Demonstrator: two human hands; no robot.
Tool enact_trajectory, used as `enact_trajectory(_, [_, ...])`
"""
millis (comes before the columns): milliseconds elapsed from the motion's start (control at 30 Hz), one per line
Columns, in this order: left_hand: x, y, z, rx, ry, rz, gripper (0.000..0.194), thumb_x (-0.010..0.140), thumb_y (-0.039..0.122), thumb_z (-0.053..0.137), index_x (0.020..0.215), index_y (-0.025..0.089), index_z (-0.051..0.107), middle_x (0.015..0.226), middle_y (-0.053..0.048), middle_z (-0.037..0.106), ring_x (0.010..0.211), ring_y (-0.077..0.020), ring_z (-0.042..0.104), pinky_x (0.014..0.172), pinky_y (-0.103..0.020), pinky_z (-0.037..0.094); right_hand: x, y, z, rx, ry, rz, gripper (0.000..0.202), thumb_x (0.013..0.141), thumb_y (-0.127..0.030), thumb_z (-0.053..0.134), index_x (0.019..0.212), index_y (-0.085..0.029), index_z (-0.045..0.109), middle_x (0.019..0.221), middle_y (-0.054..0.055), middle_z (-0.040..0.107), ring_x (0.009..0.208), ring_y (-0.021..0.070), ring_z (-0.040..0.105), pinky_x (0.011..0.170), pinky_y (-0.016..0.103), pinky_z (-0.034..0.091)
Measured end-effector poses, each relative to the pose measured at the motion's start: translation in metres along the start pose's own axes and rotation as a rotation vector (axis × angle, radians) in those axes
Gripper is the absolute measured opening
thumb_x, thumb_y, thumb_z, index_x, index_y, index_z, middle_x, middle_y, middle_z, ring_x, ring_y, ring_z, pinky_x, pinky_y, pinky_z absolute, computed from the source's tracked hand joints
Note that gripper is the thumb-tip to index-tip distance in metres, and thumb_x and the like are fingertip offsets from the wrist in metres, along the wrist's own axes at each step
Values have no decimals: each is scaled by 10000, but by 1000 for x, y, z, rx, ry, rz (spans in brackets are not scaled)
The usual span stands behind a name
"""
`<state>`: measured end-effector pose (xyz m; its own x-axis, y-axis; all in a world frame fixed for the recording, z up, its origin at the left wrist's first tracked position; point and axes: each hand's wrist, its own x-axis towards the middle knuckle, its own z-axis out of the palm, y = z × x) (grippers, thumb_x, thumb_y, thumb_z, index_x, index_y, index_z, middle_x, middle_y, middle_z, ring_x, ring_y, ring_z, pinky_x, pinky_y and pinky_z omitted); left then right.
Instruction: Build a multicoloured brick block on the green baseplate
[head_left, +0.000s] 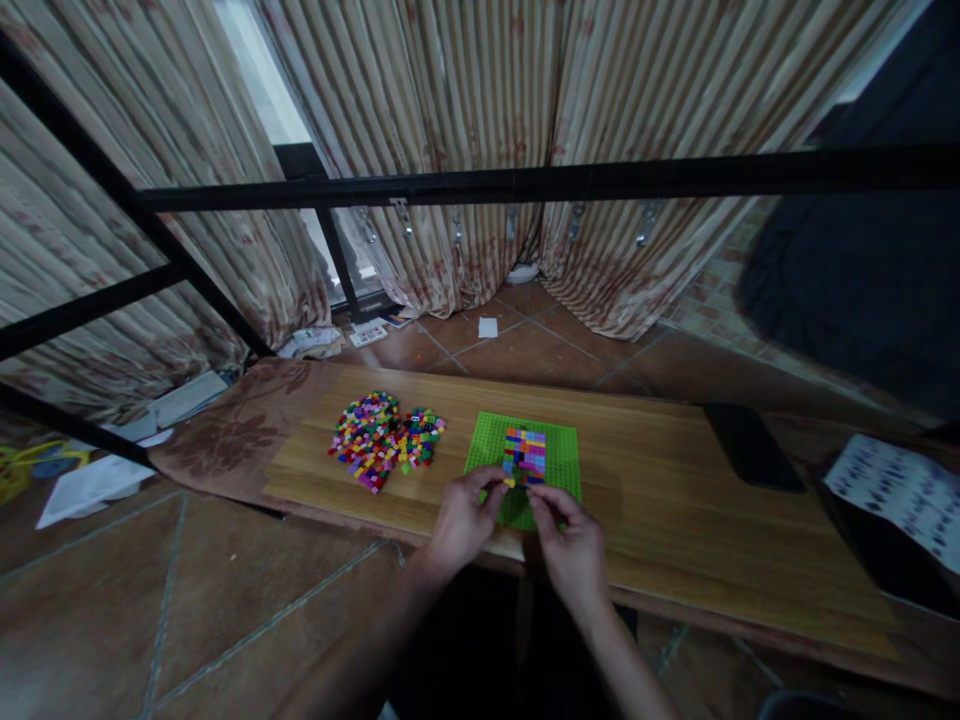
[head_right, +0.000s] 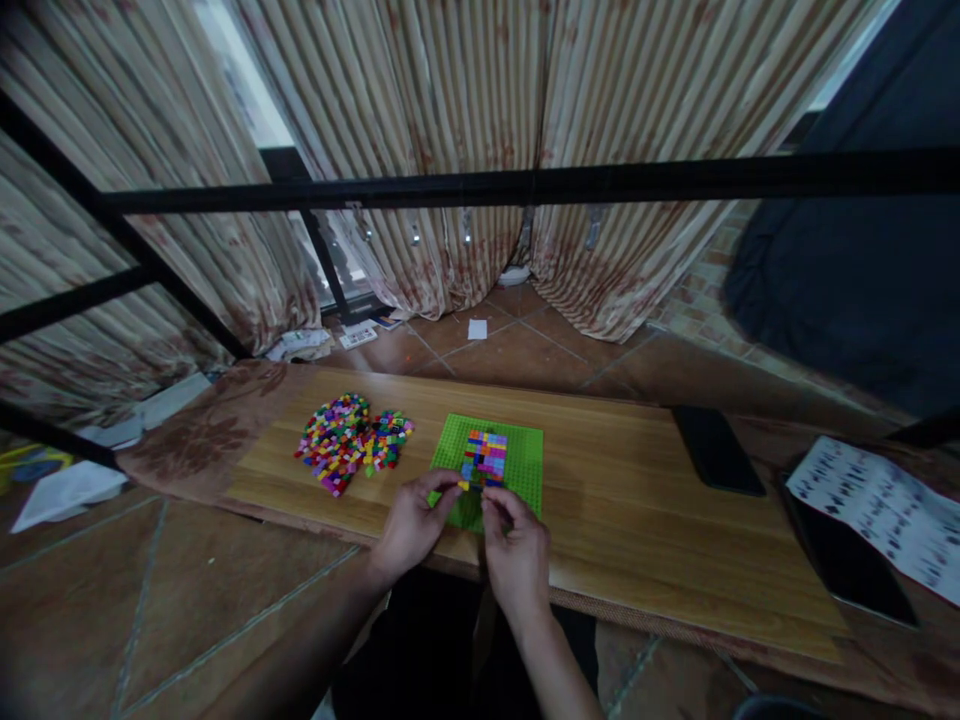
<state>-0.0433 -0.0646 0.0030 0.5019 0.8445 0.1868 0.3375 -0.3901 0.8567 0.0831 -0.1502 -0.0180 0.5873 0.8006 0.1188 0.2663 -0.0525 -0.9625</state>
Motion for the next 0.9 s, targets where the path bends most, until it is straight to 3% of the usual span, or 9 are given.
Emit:
enact_trajectory(167, [19,-16,-4,59,19,57,160,880,230,558,954,214,698,951,-25,727,876,-160,676,791,-256,507,12,10,-15,-54,127,21,275,835,-406,556,931,-193,701,940,76,735,897,220,666,839,357,485])
enact_trajectory(367, [36,-23,-9,116,-31,129,159,879,252,570,928,217,717,918,-31,726,858,-159,672,787,-254,509,23,23,-18,-39,143,24,297,821,-419,567,925,-177,704,941,91,730,877,218,658,823,363,489])
enact_trajectory(600, [38,-25,-5,125,-60,190,179,890,247,552,941,220,721,922,-39,728,859,-163,673,795,-269,520,22,33,-16,-23,133,16,293,817,-417,581,918,-174,709,937,92,732,878,219,658,818,369,492])
enact_trajectory(900, [36,-25,3,129,-6,192,178,881,227,560,940,225,729,909,-45,728,824,-162,676,771,-270,520,21,33,-15,12,122,17,288,824,-414,582,919,-172,705,909,84,730,848,209,660,793,352,499])
